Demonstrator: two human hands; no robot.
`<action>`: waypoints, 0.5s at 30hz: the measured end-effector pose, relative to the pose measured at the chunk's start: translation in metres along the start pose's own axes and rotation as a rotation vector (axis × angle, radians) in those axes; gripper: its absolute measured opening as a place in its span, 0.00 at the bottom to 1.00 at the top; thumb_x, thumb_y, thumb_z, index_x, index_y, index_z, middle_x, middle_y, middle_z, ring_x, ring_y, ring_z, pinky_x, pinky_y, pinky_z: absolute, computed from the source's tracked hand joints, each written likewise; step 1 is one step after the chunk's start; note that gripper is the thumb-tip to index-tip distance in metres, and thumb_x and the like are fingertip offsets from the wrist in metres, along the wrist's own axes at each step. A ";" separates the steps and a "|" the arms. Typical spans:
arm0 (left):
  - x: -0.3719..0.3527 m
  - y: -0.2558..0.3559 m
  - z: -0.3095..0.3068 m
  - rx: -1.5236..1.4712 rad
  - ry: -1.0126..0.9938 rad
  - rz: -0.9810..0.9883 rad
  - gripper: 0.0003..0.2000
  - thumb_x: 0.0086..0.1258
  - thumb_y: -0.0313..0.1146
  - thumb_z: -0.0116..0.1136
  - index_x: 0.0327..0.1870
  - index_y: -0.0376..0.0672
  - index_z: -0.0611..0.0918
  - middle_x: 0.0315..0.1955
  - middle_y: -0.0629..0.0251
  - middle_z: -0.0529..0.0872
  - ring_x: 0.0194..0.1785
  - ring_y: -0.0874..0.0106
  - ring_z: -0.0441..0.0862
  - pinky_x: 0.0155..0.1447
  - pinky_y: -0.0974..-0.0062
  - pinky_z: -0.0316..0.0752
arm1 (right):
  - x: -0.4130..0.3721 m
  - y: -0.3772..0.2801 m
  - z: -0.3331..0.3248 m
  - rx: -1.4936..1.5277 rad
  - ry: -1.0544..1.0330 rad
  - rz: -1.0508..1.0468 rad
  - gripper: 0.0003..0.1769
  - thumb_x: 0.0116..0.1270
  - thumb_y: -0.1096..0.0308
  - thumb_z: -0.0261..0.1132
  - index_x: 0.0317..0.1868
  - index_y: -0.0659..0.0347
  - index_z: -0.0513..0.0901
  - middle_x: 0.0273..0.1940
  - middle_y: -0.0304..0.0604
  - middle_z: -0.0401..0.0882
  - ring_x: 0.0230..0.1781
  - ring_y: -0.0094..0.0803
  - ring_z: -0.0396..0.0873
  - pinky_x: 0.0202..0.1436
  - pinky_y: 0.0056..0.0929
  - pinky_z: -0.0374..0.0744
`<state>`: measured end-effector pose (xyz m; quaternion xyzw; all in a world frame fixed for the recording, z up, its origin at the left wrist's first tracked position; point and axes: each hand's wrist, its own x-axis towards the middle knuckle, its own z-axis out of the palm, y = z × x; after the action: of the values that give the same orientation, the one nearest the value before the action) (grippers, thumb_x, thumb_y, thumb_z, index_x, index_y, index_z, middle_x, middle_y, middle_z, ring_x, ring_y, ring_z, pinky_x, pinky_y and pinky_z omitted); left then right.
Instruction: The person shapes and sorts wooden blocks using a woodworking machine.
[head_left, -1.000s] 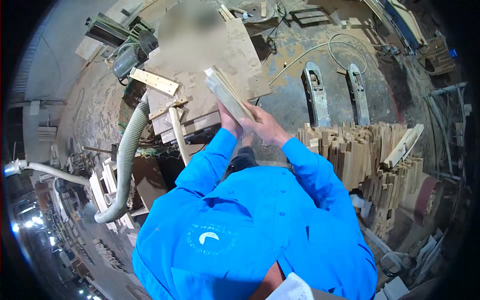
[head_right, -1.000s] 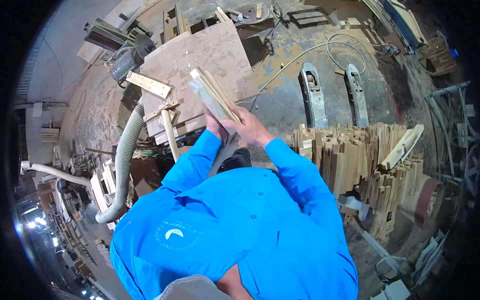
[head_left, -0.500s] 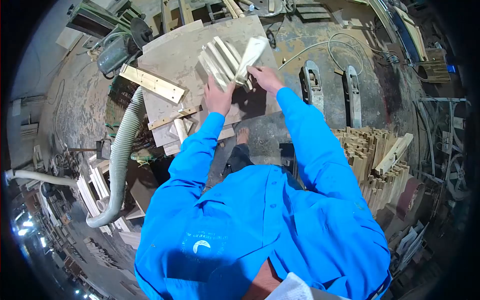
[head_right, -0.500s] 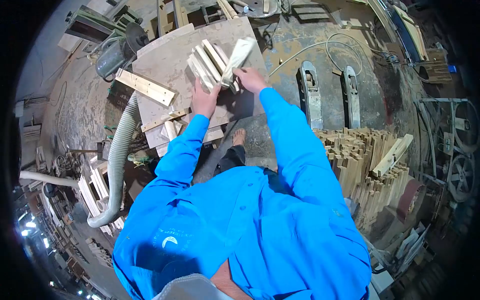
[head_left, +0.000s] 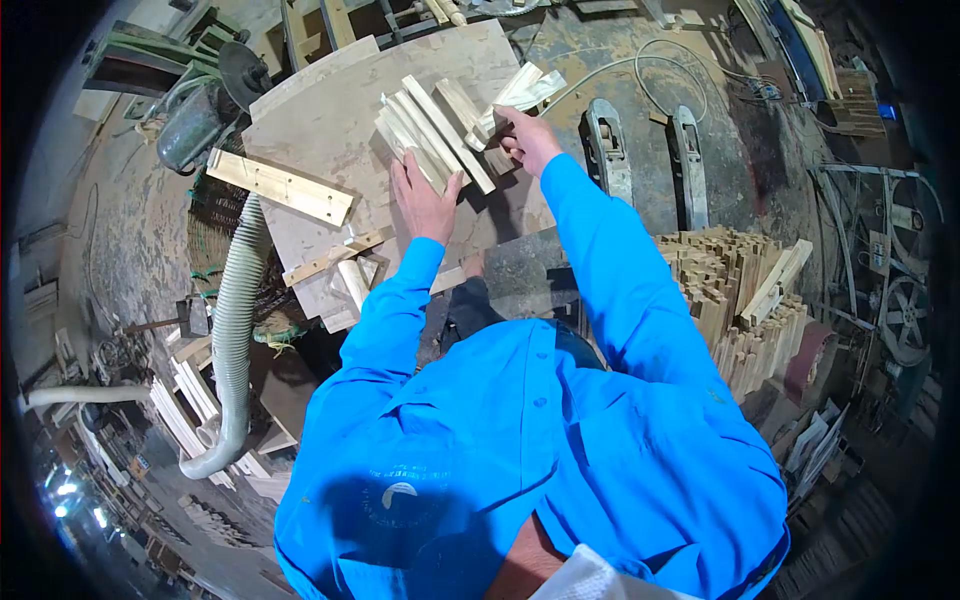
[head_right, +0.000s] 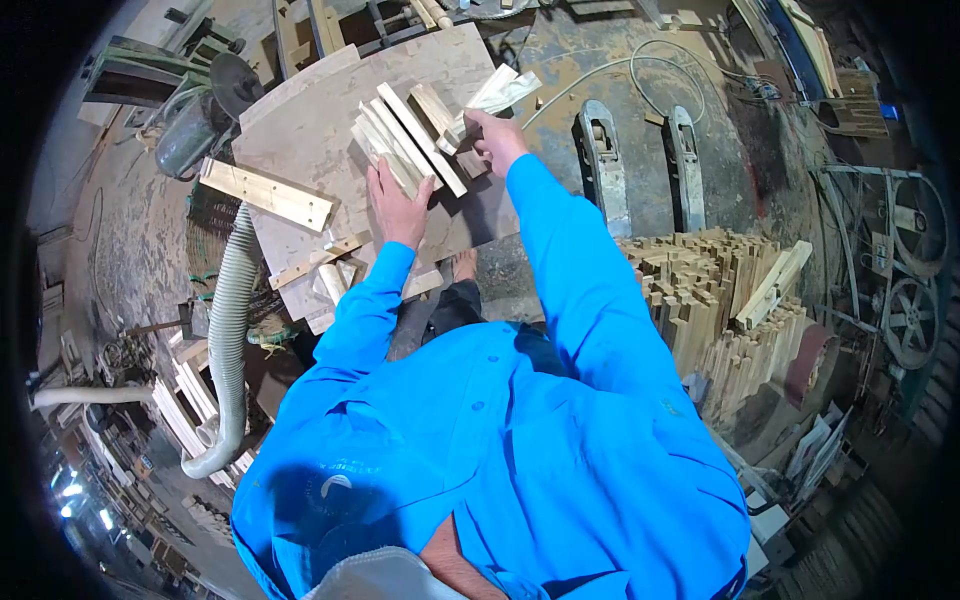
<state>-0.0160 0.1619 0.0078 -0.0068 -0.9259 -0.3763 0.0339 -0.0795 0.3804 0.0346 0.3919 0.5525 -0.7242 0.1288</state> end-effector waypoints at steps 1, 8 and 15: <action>0.000 -0.001 -0.001 0.004 -0.006 -0.002 0.49 0.68 0.53 0.72 0.82 0.34 0.59 0.79 0.32 0.57 0.82 0.40 0.55 0.84 0.51 0.54 | 0.008 -0.001 0.003 0.047 0.045 0.040 0.18 0.65 0.54 0.77 0.46 0.57 0.85 0.40 0.35 0.82 0.33 0.23 0.73 0.26 0.26 0.63; 0.001 -0.004 -0.002 -0.066 -0.012 -0.003 0.50 0.67 0.52 0.73 0.83 0.37 0.58 0.79 0.33 0.56 0.82 0.39 0.53 0.85 0.46 0.50 | 0.026 -0.005 0.003 -0.099 0.107 -0.212 0.22 0.62 0.61 0.79 0.48 0.67 0.83 0.37 0.44 0.84 0.31 0.32 0.81 0.27 0.32 0.75; 0.046 0.029 -0.029 0.210 -0.004 0.458 0.34 0.70 0.44 0.70 0.74 0.39 0.73 0.76 0.48 0.68 0.81 0.47 0.60 0.85 0.46 0.54 | -0.002 -0.002 -0.040 -0.928 0.266 -0.706 0.31 0.60 0.62 0.77 0.57 0.74 0.79 0.55 0.62 0.81 0.59 0.53 0.81 0.64 0.45 0.78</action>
<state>-0.0593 0.1622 0.0520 -0.2137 -0.9342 -0.2606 0.1169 -0.0624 0.4162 0.0345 0.1748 0.9194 -0.3509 -0.0320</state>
